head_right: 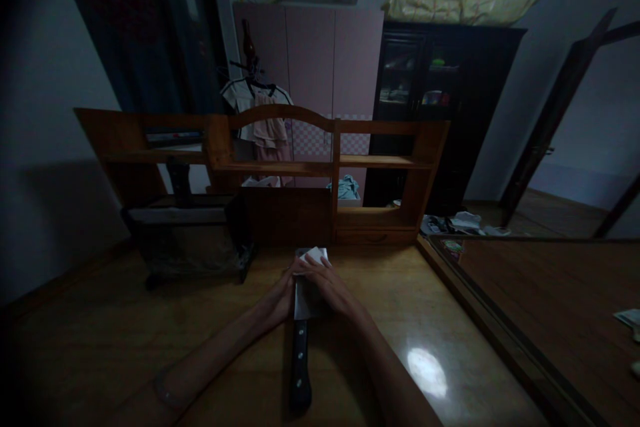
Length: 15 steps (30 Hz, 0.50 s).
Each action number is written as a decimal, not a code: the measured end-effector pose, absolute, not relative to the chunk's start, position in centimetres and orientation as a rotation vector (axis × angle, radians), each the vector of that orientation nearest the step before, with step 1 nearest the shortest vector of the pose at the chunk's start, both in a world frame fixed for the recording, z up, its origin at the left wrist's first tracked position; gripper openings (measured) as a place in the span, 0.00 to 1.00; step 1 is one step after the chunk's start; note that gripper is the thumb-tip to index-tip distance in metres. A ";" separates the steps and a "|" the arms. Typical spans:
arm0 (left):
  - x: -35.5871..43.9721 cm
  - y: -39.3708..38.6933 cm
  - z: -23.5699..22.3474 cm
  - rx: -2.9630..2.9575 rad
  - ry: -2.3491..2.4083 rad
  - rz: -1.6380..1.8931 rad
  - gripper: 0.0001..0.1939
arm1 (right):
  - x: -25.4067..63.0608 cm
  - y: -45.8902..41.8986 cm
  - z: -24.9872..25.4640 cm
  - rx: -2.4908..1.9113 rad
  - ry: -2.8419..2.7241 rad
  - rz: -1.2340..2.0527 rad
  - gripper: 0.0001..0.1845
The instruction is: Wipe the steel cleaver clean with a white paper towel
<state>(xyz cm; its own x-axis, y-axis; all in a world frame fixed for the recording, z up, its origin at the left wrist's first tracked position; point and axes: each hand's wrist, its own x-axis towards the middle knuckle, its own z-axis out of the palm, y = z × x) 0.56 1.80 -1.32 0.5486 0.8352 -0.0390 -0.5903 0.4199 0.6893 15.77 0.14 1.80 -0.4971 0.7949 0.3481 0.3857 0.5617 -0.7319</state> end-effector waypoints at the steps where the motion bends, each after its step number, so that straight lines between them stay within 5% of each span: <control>1: 0.6 1.8 -1.1 0.658 0.399 0.912 0.26 | 15.6 0.1 1.9 -0.939 -2.102 0.780 0.22; 15: -0.2 1.8 -0.9 0.557 0.547 0.880 0.29 | 15.8 -1.1 3.0 -0.850 -1.977 1.109 0.30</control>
<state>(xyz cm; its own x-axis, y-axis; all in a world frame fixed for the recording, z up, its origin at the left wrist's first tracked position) -0.21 1.85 -0.95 0.5223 0.8263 -0.2108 -0.5553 0.5172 0.6513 15.83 -1.10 2.98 -0.5358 0.8044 0.2566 0.2002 0.4163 -0.8869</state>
